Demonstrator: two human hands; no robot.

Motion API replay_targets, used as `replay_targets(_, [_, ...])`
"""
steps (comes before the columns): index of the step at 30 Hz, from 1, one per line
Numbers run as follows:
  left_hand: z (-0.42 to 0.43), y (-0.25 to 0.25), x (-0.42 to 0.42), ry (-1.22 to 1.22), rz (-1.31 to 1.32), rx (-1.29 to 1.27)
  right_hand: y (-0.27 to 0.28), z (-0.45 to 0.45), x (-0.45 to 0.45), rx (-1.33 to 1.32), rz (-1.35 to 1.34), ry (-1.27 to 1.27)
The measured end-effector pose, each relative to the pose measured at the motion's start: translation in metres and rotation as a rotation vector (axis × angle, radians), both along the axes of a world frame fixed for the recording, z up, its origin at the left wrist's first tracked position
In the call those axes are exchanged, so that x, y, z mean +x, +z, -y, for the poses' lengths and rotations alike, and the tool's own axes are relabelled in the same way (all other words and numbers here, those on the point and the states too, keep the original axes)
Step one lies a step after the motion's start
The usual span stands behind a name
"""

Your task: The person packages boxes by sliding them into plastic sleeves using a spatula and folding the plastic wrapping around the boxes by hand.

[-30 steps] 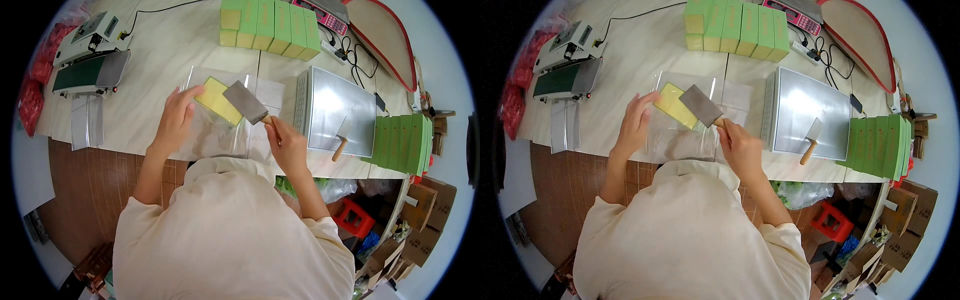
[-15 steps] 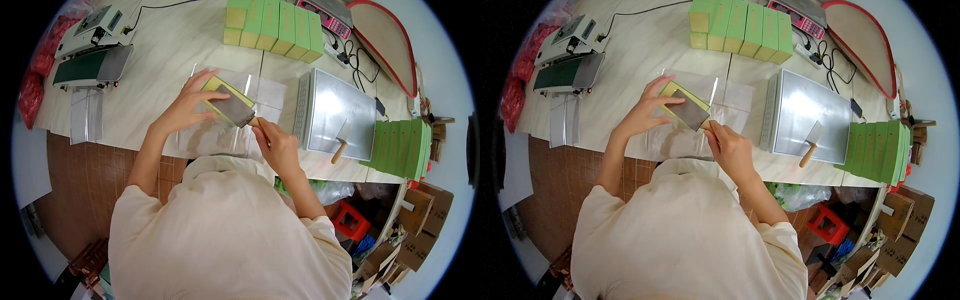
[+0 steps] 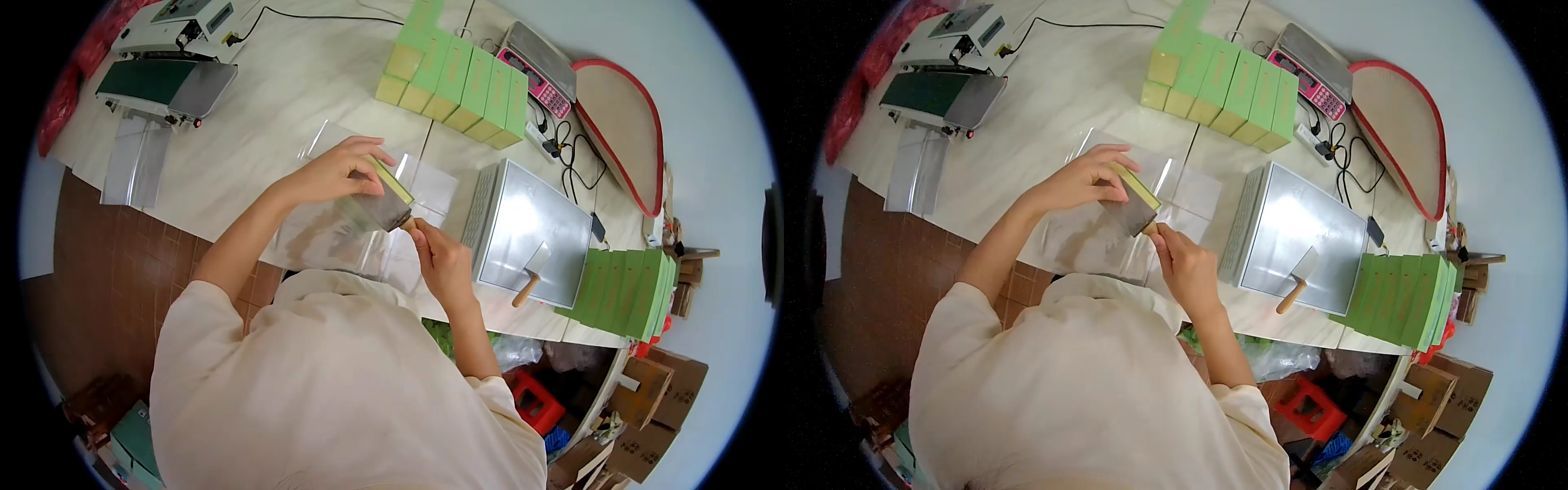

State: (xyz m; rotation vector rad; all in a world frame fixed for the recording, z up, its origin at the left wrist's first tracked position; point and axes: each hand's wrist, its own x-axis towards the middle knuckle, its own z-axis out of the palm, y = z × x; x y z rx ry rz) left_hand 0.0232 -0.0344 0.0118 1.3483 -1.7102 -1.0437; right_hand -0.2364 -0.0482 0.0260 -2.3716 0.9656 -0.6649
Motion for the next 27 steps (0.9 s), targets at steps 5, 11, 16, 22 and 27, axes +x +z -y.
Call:
replay_targets(5, [0.005, 0.002, 0.000, 0.000, 0.051, 0.005, 0.003, -0.004, -0.003, 0.000, -0.022, 0.005])
replay_targets(11, [0.020, 0.004, 0.006, -0.050, 0.111, 0.040, 0.011, -0.005, -0.043, 0.112, 0.007, -0.049])
replay_targets(16, [0.025, 0.003, 0.004, -0.060, 0.134, 0.055, 0.015, -0.005, -0.089, 0.323, -0.020, -0.160])
replay_targets(22, [0.029, 0.003, 0.003, -0.063, 0.063, 0.166, 0.010, -0.016, -0.059, 0.472, 0.092, -0.042])
replay_targets(27, [0.028, -0.005, 0.004, -0.049, 0.057, 0.133, 0.006, -0.013, -0.019, 0.367, 0.075, 0.096])
